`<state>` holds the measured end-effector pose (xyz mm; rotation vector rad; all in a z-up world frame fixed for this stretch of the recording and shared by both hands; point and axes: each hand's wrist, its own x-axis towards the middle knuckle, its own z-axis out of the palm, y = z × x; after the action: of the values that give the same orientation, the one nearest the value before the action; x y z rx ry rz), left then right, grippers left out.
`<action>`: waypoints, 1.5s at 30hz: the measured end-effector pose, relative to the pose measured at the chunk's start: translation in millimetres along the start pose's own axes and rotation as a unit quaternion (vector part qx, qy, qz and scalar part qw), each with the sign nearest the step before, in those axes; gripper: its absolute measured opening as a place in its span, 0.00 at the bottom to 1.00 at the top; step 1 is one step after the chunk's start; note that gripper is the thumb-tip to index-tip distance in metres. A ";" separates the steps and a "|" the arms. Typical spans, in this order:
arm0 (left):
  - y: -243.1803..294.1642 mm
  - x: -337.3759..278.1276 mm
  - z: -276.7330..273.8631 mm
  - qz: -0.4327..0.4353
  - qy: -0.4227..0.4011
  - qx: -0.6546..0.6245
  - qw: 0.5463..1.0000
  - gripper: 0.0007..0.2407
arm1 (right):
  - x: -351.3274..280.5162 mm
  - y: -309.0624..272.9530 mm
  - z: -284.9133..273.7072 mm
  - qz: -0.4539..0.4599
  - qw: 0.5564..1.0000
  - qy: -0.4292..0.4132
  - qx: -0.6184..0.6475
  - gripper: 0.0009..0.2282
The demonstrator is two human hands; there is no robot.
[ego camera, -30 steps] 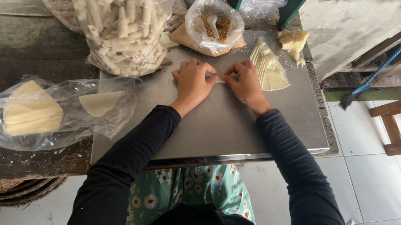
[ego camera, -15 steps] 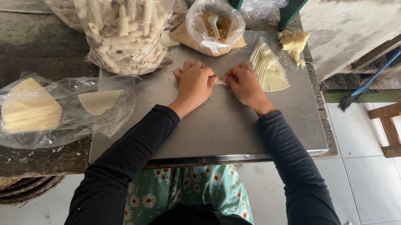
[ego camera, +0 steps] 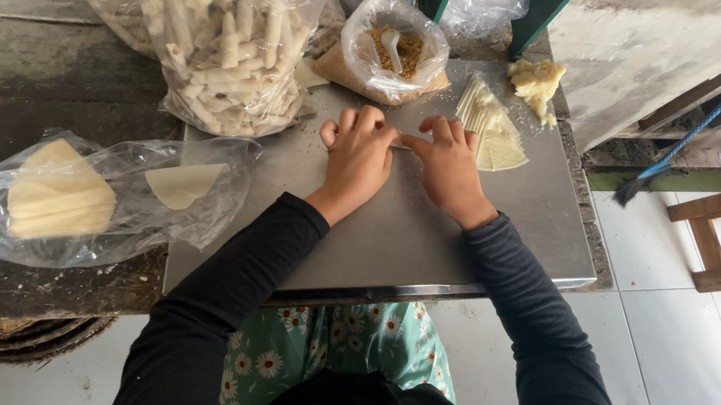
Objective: The person repeatedly scoops a brown filling onto triangular dough sheets, folds them into sealed dumplings, and places them into a plastic bag. The process is continuous and repetitive throughout the clip.
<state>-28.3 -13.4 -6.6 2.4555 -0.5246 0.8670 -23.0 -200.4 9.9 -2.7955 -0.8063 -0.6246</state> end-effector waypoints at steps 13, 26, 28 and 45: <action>-3.3 8.5 13.1 0.014 -0.032 0.048 0.998 0.08 | 5.2 3.9 4.8 0.042 0.999 -0.025 0.014 0.31; -14.9 22.2 35.0 -0.002 -0.068 0.042 0.997 0.19 | 18.4 17.5 19.2 0.044 0.998 -0.050 -0.012 0.32; -15.6 22.1 33.3 -0.020 -0.049 0.008 0.999 0.17 | 19.6 19.2 21.1 0.048 0.997 -0.053 -0.011 0.32; 16.5 30.6 -14.6 -0.063 0.063 -0.182 0.979 0.06 | 16.9 29.8 0.5 0.075 0.994 0.077 0.035 0.31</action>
<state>-21.3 -24.6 28.6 2.0638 -0.4321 0.7903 6.2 -217.4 15.6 -2.6735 -0.5716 -0.7570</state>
